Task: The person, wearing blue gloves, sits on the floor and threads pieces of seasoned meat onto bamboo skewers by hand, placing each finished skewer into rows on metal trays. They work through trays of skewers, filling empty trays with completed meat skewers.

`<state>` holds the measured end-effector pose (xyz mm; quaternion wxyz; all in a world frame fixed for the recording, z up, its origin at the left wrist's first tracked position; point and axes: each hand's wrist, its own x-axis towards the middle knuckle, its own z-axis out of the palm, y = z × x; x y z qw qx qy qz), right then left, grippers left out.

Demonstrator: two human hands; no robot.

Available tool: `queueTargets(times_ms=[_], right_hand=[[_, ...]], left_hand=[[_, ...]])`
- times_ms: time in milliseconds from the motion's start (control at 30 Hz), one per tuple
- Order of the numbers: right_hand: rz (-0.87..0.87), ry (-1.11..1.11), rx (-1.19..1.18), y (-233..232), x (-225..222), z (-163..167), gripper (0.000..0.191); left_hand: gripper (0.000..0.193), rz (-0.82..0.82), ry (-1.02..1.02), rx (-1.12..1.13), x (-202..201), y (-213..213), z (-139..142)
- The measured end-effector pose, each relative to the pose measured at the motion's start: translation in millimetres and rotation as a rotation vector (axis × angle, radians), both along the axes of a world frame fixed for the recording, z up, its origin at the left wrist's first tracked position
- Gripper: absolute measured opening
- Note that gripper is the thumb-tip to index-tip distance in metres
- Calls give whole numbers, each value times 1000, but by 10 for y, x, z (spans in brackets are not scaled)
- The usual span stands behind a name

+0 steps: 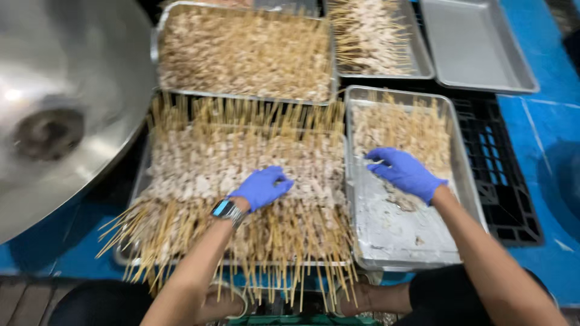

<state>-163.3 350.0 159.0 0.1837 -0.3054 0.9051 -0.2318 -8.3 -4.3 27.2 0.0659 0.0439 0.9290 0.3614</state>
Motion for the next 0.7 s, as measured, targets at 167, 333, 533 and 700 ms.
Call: queueTargets(times_ms=[167, 333, 533, 700], right_hand=[[-242, 96, 334, 1021, -474, -170, 42], [-407, 102, 409, 1312, -634, -698, 47], [-529, 53, -66, 855, -623, -1052, 47], [-801, 18, -250, 396, -619, -1080, 50]], left_hand=[[34, -11, -27, 3, 273, -61, 334], [49, -104, 152, -234, 361, -248, 371], [42, -23, 220, -251, 326, -230, 534], [45, -55, 258, -176, 125, 26, 813]])
